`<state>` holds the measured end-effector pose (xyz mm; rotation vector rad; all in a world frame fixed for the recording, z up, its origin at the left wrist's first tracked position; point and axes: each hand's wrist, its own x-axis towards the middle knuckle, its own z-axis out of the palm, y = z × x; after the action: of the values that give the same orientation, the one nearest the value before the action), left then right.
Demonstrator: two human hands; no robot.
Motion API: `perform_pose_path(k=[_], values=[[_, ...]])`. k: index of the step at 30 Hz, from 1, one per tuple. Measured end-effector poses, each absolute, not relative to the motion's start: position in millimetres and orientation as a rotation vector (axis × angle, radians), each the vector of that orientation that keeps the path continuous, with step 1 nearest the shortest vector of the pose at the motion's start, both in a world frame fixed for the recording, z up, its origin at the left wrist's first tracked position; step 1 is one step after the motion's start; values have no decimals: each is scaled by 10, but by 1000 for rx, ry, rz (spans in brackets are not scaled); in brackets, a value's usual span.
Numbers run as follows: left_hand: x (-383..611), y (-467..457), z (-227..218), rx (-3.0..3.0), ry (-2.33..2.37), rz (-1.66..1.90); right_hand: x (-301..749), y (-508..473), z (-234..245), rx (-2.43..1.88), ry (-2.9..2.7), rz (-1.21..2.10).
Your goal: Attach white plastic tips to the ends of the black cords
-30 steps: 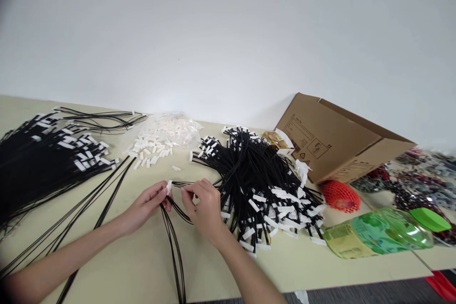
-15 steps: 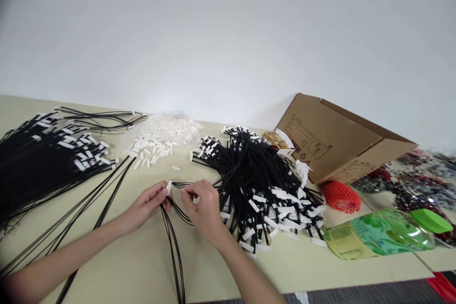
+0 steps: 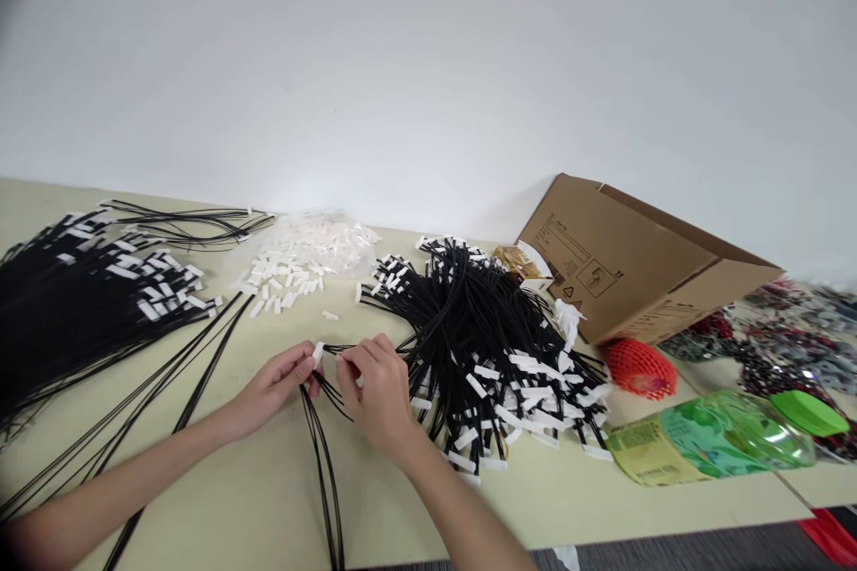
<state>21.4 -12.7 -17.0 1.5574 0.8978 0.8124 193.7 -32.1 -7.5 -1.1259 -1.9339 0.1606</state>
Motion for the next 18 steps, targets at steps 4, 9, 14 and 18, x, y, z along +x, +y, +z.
perform_pose_path(k=[4, 9, 14, 18], values=[[205, -119, -199, 1595, 900, 783, 1953, -313, -66, -1097, -1985, 56], [192, -94, -245, 1599, 853, 745, 1967, -294, -48, -876, -2041, 408], [187, -86, -253, 1599, 853, 728, 1967, -283, -47, -862, -1996, 556], [194, -92, -273, 1524, 857, 744, 1962, -249, -58, -880, -1989, 576]])
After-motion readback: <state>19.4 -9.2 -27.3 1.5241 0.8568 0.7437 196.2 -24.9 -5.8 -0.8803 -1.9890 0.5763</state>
